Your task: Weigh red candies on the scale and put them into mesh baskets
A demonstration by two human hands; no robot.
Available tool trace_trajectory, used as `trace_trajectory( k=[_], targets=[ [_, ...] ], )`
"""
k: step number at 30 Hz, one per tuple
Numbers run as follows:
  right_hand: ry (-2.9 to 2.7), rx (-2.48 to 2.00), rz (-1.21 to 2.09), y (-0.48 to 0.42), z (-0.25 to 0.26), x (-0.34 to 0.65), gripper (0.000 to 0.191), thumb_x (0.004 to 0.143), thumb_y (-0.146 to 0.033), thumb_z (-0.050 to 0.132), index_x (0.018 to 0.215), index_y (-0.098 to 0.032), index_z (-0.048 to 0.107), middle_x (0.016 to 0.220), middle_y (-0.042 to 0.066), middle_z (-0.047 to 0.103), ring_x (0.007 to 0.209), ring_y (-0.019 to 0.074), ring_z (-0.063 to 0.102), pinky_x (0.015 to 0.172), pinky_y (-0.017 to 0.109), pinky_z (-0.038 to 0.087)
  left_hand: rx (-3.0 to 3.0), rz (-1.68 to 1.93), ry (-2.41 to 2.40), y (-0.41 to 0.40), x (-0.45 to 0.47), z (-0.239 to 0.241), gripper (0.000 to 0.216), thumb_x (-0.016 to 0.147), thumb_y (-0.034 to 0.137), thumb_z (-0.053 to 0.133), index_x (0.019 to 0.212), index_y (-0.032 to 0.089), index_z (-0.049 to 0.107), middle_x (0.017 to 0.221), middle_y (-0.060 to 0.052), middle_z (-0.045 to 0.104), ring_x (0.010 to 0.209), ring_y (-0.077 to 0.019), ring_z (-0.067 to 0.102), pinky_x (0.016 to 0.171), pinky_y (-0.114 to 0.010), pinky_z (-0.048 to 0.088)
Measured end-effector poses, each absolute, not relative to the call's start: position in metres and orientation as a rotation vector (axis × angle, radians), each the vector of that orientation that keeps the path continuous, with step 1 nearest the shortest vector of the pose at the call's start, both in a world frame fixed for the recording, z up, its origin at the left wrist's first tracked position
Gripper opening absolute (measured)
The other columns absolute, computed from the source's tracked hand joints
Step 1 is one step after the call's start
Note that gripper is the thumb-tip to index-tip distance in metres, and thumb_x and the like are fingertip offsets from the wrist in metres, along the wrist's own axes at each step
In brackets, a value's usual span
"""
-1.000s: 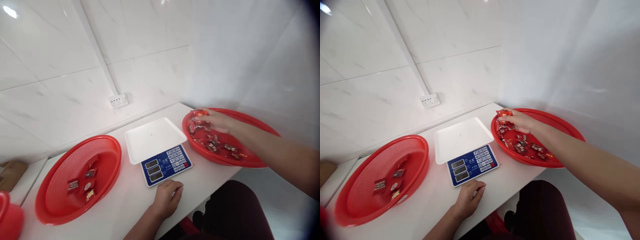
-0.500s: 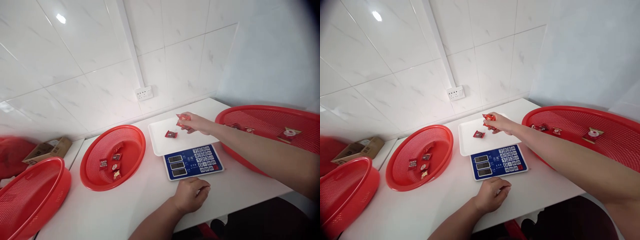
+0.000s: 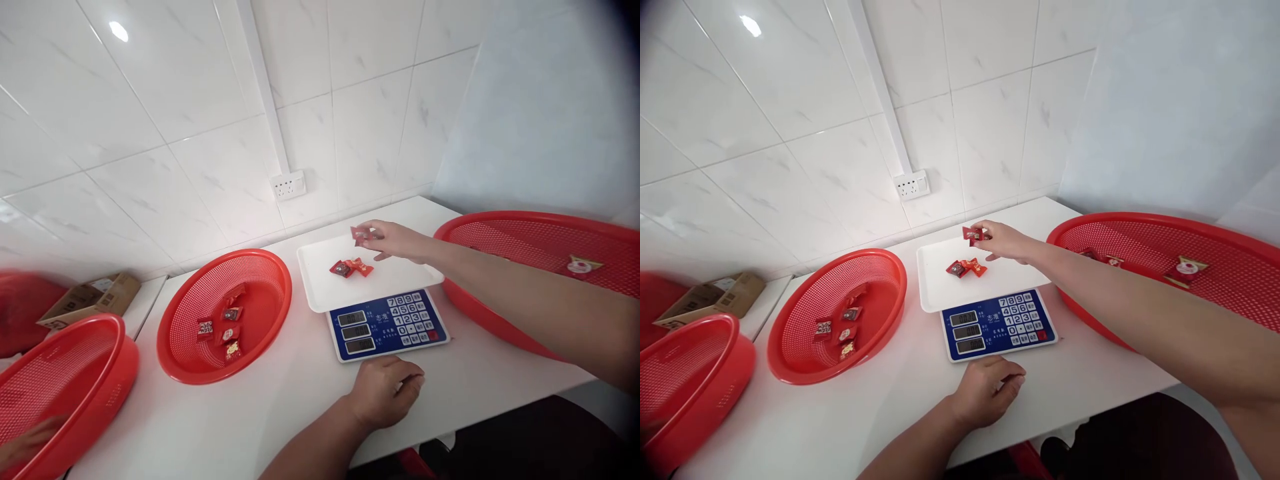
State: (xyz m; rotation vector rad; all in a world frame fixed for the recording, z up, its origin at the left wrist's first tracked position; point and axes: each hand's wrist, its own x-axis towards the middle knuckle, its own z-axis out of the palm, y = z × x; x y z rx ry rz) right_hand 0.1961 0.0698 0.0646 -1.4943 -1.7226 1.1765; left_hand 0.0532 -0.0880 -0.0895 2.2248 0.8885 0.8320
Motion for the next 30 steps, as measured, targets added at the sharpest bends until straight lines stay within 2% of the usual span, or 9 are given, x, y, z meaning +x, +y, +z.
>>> trace_trajectory(
  k=[7, 11, 15, 19, 22, 26, 30],
  targets=[
    [-1.801, -1.567, 1.115, 0.074, 0.053, 0.202, 0.063, 0.080, -0.019, 0.054, 0.140, -0.021, 0.034, 0.129, 0.014, 0.052, 0.107, 0.0231, 0.057, 0.076, 0.033, 0.056, 2.229, 0.842, 0.882, -0.088, 0.053, -0.088, 0.025, 0.087, 0.025, 0.046, 0.098, 0.018, 0.067, 0.091, -0.006, 0.071, 0.080, -0.0150, 0.066, 0.075, -0.024, 0.053],
    [-1.869, -1.538, 1.064, 0.075, 0.043, 0.199, 0.052, 0.082, -0.019, 0.050, 0.133, -0.018, 0.042, 0.128, 0.013, 0.054, 0.107, 0.0221, 0.057, 0.079, 0.032, 0.054, 2.255, 0.821, 0.886, -0.088, 0.054, -0.089, 0.024, 0.087, 0.025, 0.046, 0.098, 0.019, 0.067, 0.091, -0.005, 0.071, 0.080, -0.0147, 0.066, 0.076, -0.024, 0.052],
    [-2.174, -1.466, 0.885, 0.069, 0.038, 0.195, 0.037, 0.080, -0.015, 0.046, 0.115, -0.017, 0.059, 0.118, 0.008, 0.062, 0.106, 0.0203, 0.058, 0.090, 0.033, 0.048, 2.273, 0.833, 0.881, -0.089, 0.055, -0.089, 0.023, 0.087, 0.023, 0.047, 0.096, 0.017, 0.067, 0.089, -0.005, 0.072, 0.080, -0.0152, 0.066, 0.075, -0.023, 0.052],
    [-2.377, -1.442, 0.717, 0.061, 0.042, 0.195, 0.033, 0.078, -0.014, 0.045, 0.104, -0.020, 0.065, 0.108, 0.004, 0.067, 0.099, 0.0206, 0.061, 0.086, 0.033, 0.048, 2.272, 0.832, 0.890, -0.088, 0.055, -0.090, 0.023, 0.086, 0.023, 0.047, 0.095, 0.017, 0.068, 0.088, -0.005, 0.072, 0.077, -0.0149, 0.066, 0.074, -0.023, 0.053],
    [-2.299, -1.526, 0.607, 0.059, 0.045, 0.196, 0.034, 0.080, -0.015, 0.043, 0.108, -0.021, 0.062, 0.108, 0.004, 0.067, 0.099, 0.0204, 0.061, 0.085, 0.033, 0.048, 2.282, 0.822, 0.891, -0.088, 0.056, -0.090, 0.023, 0.086, 0.023, 0.047, 0.095, 0.016, 0.068, 0.086, -0.006, 0.072, 0.076, -0.0151, 0.066, 0.073, -0.023, 0.052],
    [-2.099, -1.562, 0.661, 0.066, 0.039, 0.199, 0.041, 0.085, -0.020, 0.040, 0.124, -0.020, 0.052, 0.117, 0.007, 0.062, 0.098, 0.0183, 0.063, 0.082, 0.031, 0.051, 2.293, 0.832, 0.887, -0.088, 0.056, -0.090, 0.024, 0.086, 0.024, 0.047, 0.095, 0.016, 0.068, 0.086, -0.006, 0.072, 0.077, -0.0154, 0.066, 0.073, -0.023, 0.052],
    [-2.155, -1.556, 0.441, 0.073, 0.028, 0.204, 0.046, 0.083, -0.023, 0.044, 0.129, -0.020, 0.049, 0.131, 0.007, 0.053, 0.117, 0.0225, 0.052, 0.098, 0.038, 0.042, 2.289, 0.817, 0.892, -0.089, 0.055, -0.090, 0.024, 0.086, 0.024, 0.047, 0.096, 0.017, 0.067, 0.088, -0.005, 0.072, 0.078, -0.0148, 0.066, 0.074, -0.023, 0.052]
  ],
)
